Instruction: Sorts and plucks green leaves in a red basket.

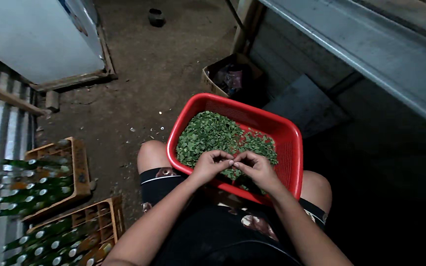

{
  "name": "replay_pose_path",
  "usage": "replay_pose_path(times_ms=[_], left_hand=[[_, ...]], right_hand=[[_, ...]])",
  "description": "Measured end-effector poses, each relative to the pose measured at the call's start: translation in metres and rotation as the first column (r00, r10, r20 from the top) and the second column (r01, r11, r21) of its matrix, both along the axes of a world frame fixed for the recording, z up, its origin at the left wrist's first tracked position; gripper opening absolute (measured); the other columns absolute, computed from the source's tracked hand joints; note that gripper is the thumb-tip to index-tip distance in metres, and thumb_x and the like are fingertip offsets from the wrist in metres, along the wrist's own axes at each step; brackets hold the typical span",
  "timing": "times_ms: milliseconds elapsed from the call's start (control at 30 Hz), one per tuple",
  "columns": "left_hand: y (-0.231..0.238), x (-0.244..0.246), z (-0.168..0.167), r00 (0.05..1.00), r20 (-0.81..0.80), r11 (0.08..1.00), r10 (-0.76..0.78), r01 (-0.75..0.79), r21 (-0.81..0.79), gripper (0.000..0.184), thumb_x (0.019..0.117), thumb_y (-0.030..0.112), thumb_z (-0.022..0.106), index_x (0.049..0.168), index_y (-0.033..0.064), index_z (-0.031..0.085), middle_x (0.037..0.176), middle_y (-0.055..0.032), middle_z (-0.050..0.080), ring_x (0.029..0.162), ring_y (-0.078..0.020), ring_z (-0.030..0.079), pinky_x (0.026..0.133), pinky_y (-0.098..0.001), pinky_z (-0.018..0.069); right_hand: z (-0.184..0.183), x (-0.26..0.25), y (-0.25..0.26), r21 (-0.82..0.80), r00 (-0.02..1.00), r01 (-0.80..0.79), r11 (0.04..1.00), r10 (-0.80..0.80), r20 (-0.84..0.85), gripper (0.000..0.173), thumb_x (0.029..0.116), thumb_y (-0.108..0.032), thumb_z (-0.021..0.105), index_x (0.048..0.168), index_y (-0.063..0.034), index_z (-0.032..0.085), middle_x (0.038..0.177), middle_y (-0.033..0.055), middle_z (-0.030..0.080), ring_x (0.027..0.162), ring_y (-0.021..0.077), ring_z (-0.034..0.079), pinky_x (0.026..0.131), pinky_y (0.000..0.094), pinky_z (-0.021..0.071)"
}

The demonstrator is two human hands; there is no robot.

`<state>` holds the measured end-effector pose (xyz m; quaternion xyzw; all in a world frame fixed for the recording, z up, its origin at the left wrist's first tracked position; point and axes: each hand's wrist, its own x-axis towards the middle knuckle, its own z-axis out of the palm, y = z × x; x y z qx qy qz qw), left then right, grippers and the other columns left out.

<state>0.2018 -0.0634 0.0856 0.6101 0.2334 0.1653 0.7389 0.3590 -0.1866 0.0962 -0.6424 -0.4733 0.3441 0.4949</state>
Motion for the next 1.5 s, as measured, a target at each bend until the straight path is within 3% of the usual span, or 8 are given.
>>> replay_pose_path(times_ms=[333, 600, 667, 767, 867, 933, 1133, 1500], left_hand=[[0.004, 0.002, 0.004, 0.992, -0.079, 0.991, -0.103, 0.095, -0.089, 0.007, 0.1016, 0.005, 0.058, 0.101, 0.0006, 0.063, 0.089, 0.0023, 0.065, 0.081, -0.0037, 0.065, 0.080, -0.0237, 0.0571], [0.006, 0.001, 0.005, 0.997, -0.077, 0.981, 0.011, -0.026, -0.193, 0.010, 0.1047, 0.004, 0.052, 0.103, 0.0002, 0.060, 0.091, -0.0002, 0.064, 0.083, -0.0065, 0.066, 0.083, -0.0259, 0.0579], [0.006, 0.000, 0.004, 0.995, -0.083, 0.989, 0.046, -0.057, -0.137, 0.012, 0.1045, 0.005, 0.053, 0.110, -0.0021, 0.061, 0.098, -0.0031, 0.066, 0.087, -0.0072, 0.067, 0.084, -0.0258, 0.0580], [0.000, -0.003, -0.001, 0.995, -0.037, 0.989, 0.092, -0.087, 0.116, 0.026, 0.1023, 0.010, 0.058, 0.124, -0.0044, 0.063, 0.115, -0.0092, 0.069, 0.101, -0.0088, 0.068, 0.093, -0.0267, 0.0566], [-0.011, -0.003, -0.006, 0.982, 0.123, 0.922, 0.146, -0.180, 0.344, 0.033, 0.0939, 0.012, 0.069, 0.120, -0.0076, 0.066, 0.113, -0.0119, 0.070, 0.100, -0.0087, 0.068, 0.092, -0.0252, 0.0564], [-0.014, -0.002, -0.007, 0.969, 0.177, 0.901, 0.171, -0.226, 0.371, 0.029, 0.0909, 0.010, 0.072, 0.114, -0.0071, 0.068, 0.108, -0.0106, 0.071, 0.096, -0.0083, 0.069, 0.090, -0.0250, 0.0575], [-0.013, -0.001, -0.004, 0.968, 0.141, 0.945, 0.205, -0.234, 0.231, 0.016, 0.0912, 0.003, 0.069, 0.105, -0.0041, 0.069, 0.095, -0.0018, 0.071, 0.083, -0.0010, 0.067, 0.080, -0.0191, 0.0567], [-0.008, -0.003, -0.002, 0.975, 0.115, 0.981, 0.192, -0.186, -0.062, 0.012, 0.0931, 0.000, 0.067, 0.105, -0.0007, 0.066, 0.093, -0.0003, 0.069, 0.085, -0.0063, 0.068, 0.083, -0.0252, 0.0584]], right_hand=[[-0.003, 0.003, 0.001, 0.053, 0.983, -0.051, 0.997, 0.041, 0.176, 0.015, 0.0944, -0.014, 0.065, 0.096, -0.0003, 0.071, 0.095, 0.0024, 0.067, 0.084, -0.0020, 0.062, 0.079, 0.0146, 0.0530], [0.000, 0.001, 0.002, 0.025, 0.978, 0.032, 0.999, -0.026, -0.206, 0.005, 0.0938, -0.005, 0.063, 0.095, -0.0083, 0.067, 0.087, -0.0092, 0.066, 0.078, -0.0018, 0.062, 0.074, 0.0171, 0.0531], [-0.002, 0.000, 0.004, 0.025, 0.954, 0.077, 0.997, -0.066, -0.294, 0.007, 0.0932, -0.004, 0.063, 0.094, -0.0091, 0.068, 0.087, -0.0081, 0.066, 0.079, -0.0004, 0.062, 0.075, 0.0179, 0.0532], [-0.008, -0.003, 0.007, 0.039, 0.932, 0.131, 0.991, -0.110, -0.346, 0.006, 0.0928, -0.004, 0.064, 0.094, -0.0086, 0.068, 0.090, -0.0060, 0.067, 0.081, 0.0016, 0.062, 0.076, 0.0194, 0.0539], [-0.011, -0.010, 0.010, 0.035, 0.919, 0.176, 0.984, -0.152, -0.364, 0.007, 0.0922, -0.002, 0.064, 0.094, -0.0079, 0.068, 0.089, -0.0053, 0.067, 0.081, 0.0024, 0.063, 0.076, 0.0202, 0.0543], [-0.012, -0.014, 0.012, 0.032, 0.911, 0.193, 0.981, -0.167, -0.378, 0.007, 0.0922, -0.001, 0.064, 0.094, -0.0070, 0.068, 0.088, -0.0043, 0.068, 0.081, 0.0031, 0.064, 0.076, 0.0207, 0.0550], [-0.012, -0.021, 0.013, 0.027, 0.882, 0.187, 0.982, -0.156, -0.444, 0.008, 0.0943, -0.001, 0.061, 0.094, -0.0078, 0.067, 0.089, -0.0038, 0.068, 0.081, 0.0042, 0.065, 0.078, 0.0225, 0.0559], [-0.003, -0.023, 0.012, -0.073, 0.800, 0.195, 0.978, -0.202, -0.565, 0.014, 0.0999, -0.005, 0.054, 0.095, -0.0069, 0.067, 0.093, 0.0003, 0.069, 0.084, 0.0085, 0.066, 0.077, 0.0255, 0.0570]])
